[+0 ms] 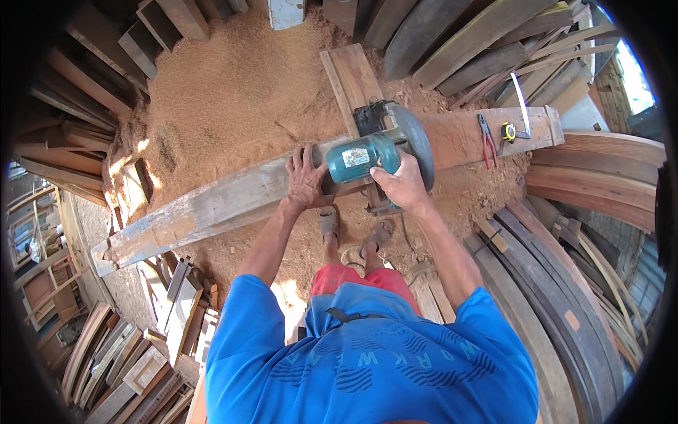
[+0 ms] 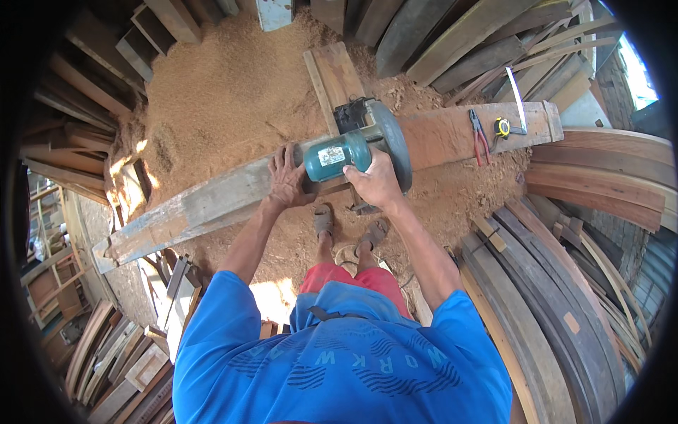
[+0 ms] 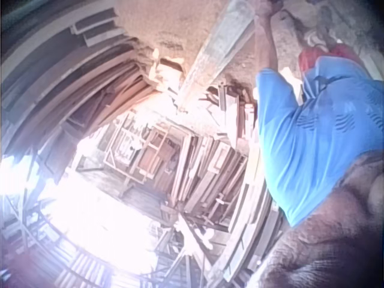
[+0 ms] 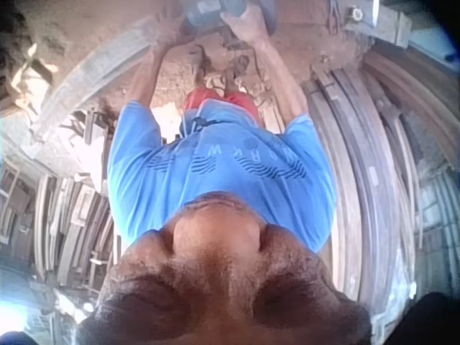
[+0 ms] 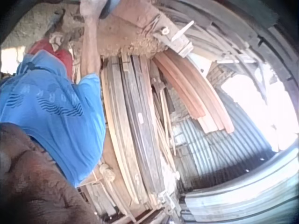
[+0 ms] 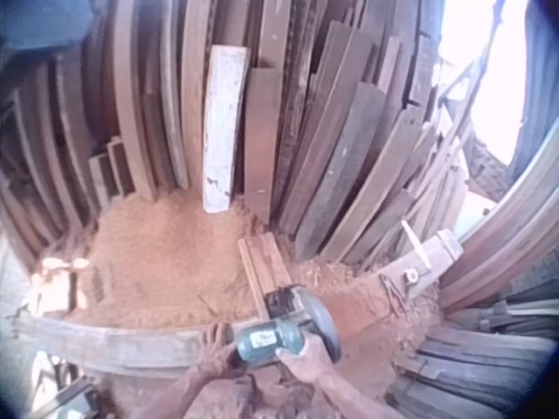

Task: The person measures a large wooden beam using a tape measure and marks it with a pencil, then uses a circular saw to cut the beam, and finally sorts through various pieces of lumber.

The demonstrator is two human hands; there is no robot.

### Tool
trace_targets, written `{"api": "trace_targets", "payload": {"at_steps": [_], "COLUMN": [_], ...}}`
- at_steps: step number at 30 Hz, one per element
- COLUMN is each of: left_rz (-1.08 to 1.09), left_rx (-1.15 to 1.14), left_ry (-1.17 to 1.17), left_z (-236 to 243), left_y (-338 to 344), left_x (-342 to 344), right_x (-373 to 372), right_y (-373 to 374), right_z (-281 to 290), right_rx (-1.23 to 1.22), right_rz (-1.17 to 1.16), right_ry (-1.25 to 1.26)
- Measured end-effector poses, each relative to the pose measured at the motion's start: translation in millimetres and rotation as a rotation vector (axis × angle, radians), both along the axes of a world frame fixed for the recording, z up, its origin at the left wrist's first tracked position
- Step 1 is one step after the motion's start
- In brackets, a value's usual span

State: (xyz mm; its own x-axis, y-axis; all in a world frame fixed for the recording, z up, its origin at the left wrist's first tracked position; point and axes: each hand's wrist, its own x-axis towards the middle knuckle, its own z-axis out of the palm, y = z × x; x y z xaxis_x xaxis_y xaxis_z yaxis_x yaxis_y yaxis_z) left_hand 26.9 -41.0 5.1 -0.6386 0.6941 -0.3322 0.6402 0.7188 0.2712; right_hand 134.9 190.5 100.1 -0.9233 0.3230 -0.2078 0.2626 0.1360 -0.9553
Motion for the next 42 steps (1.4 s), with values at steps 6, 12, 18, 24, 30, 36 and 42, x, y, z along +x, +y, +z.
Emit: {"api": "trace_targets", "payload": {"at_steps": [6, 12, 18, 24, 30, 36, 42], "left_rz": [-0.008, -0.006, -0.007, -0.002, 0.01, 0.011, 0.004], "left_rx": [0.021, 0.009, -0.016, -0.012, 0.011, -0.009, -0.027], "left_ry": [0.025, 0.025, 0.006, 0.004, -0.006, -0.006, -0.001], "left_z": [-6.7, -4.2, -5.5, -3.4, -1.9, -2.5, -0.4], "left_y": [-2.6, -0.5, -0.4, 1.2, 1.3, 2.0, 2.5], "left_x": [0.3, 0.3, -0.4, -1.0, -1.1, -1.8, -1.3], "right_x": [-5.3, -10.4, -14.7, -20.1, -25.0, -34.8, -41.2], "right_y": [1.4, 1.5, 5.9, 5.7, 5.4, 8.7, 12.4], "right_z": [-4.9, -1.2, -8.3, -0.8, 0.4, -2.3, -8.9], "right_rx": [-0.008, -0.016, 0.006, -0.001, -0.016, 0.009, 0.039], "right_rz": [0.007, 0.001, 0.018, 0.018, 0.01, 0.022, 0.035], "right_ry": [0.051, 0.04, 0.064, 0.026, 0.049, 0.077, 0.066]}}
